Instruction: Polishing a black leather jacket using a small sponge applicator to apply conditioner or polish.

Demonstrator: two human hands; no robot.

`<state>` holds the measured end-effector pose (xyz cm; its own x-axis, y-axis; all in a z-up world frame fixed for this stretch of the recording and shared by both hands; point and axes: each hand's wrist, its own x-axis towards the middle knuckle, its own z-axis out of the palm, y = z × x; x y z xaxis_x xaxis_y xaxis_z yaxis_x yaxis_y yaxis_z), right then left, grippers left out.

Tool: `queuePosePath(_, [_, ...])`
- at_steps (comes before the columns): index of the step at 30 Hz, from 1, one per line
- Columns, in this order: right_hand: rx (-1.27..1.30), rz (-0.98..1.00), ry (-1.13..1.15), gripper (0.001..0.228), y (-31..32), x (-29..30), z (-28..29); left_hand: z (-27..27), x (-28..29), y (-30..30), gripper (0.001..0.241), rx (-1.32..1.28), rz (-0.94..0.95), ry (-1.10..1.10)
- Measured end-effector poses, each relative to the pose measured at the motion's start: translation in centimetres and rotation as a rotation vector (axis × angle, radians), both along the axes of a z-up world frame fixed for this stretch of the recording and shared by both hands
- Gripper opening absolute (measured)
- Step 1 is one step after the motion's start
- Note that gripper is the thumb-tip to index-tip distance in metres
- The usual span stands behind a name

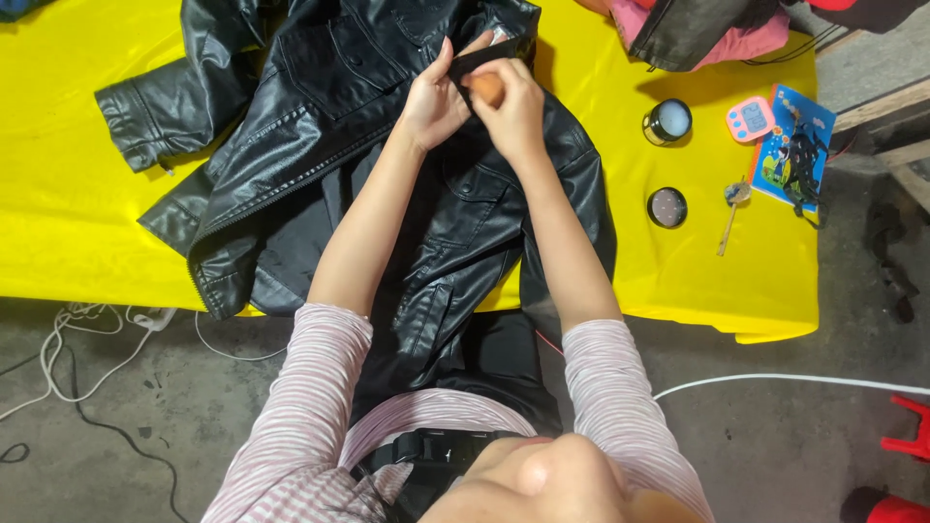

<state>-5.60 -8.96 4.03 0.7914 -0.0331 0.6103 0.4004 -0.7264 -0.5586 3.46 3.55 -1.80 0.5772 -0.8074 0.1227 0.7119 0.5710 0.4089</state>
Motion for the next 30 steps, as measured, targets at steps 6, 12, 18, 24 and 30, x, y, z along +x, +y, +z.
queuePosePath(6, [0.108,-0.281,-0.12,0.025,-0.2,1.6,-1.5,-0.9,0.2,-1.8,0.057,-0.006,-0.074,-0.004])
queuePosePath(12, [0.027,-0.06,0.001,0.015,1.1,-0.6,-0.1,-0.4,0.6,0.0,0.058,-0.183,-0.043,-0.204])
queuePosePath(18, [0.146,-0.311,-0.089,0.022,-0.6,1.6,-1.7,0.1,0.2,-0.6,0.062,-0.047,-0.099,0.006])
queuePosePath(24, [0.111,-0.126,-0.099,0.012,1.3,1.0,-0.1,2.4,-0.5,0.1,0.089,0.068,-0.093,0.075])
queuePosePath(30, [0.124,-0.158,-0.08,0.017,1.9,0.6,1.1,3.1,-0.6,0.2,0.095,0.124,-0.102,0.023])
